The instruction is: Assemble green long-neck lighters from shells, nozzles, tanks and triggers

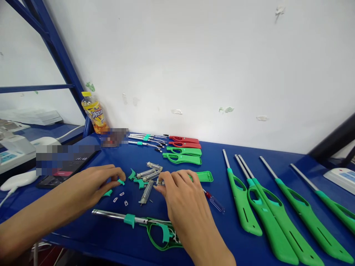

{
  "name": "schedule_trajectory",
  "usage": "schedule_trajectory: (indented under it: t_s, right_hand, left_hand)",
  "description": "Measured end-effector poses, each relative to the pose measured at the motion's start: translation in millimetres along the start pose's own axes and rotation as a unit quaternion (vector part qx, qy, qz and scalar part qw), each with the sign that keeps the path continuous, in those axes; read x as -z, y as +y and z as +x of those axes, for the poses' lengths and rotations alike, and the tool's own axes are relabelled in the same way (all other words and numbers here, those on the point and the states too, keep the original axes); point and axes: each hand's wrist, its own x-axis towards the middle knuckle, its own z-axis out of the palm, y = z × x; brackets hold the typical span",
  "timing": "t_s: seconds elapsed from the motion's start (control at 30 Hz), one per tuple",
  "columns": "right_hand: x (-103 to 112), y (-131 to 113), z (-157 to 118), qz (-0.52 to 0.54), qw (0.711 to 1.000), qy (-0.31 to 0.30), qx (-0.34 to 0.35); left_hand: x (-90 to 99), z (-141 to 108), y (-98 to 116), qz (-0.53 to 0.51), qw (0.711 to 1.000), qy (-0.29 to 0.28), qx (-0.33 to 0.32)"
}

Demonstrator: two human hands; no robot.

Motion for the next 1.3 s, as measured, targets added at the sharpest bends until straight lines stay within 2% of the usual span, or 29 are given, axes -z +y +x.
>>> schedule_trajectory:
  t_s: [0.13, 0.33, 0.5, 0.63, 0.77, 0.9, 1.07, 1.3]
  right_hand:
    - [0, 1, 0, 0.003, 1.000, -0.009, 0.007]
    - [-2, 2, -1, 0.005, 1.000, -0.004, 0.016]
    - [-3, 2, 0, 0.002, 1.000, 0.003, 0.019]
    - [-3, 1, 0, -0.001, 1.000, 0.019, 0.020]
    - [-1, 1, 0, -0.008, 0.999, 0.027, 0.029]
    - [3, 0, 0, 0.009, 0.999, 0.037, 0.022]
    - [6, -2, 1, 0.043, 0.998, 0.048, 0.012]
    - [9, -4, 3, 0.040, 0.997, 0.060, 0.031]
  left_hand:
    - [-2.6, 2, -12, -0.009, 0.999, -0.031, 0.007]
    - [-16.6, 6, -2, -0.021, 0.999, -0.033, 0.018]
    - [-11.0, 5, 16, -0.035, 0.999, -0.002, 0.004]
    - [-3.7, 7, 40, -0.079, 0.994, 0.067, -0.020]
    - [-7.9, 13, 62, -0.160, 0.979, 0.124, -0.031]
    - [-19.8, 19, 74, -0.254, 0.955, 0.153, -0.023]
    - [-23.1, 21, 81, -0.358, 0.922, 0.149, -0.005]
    - [-18.3, 17, 89, -0.407, 0.903, 0.135, 0.009]
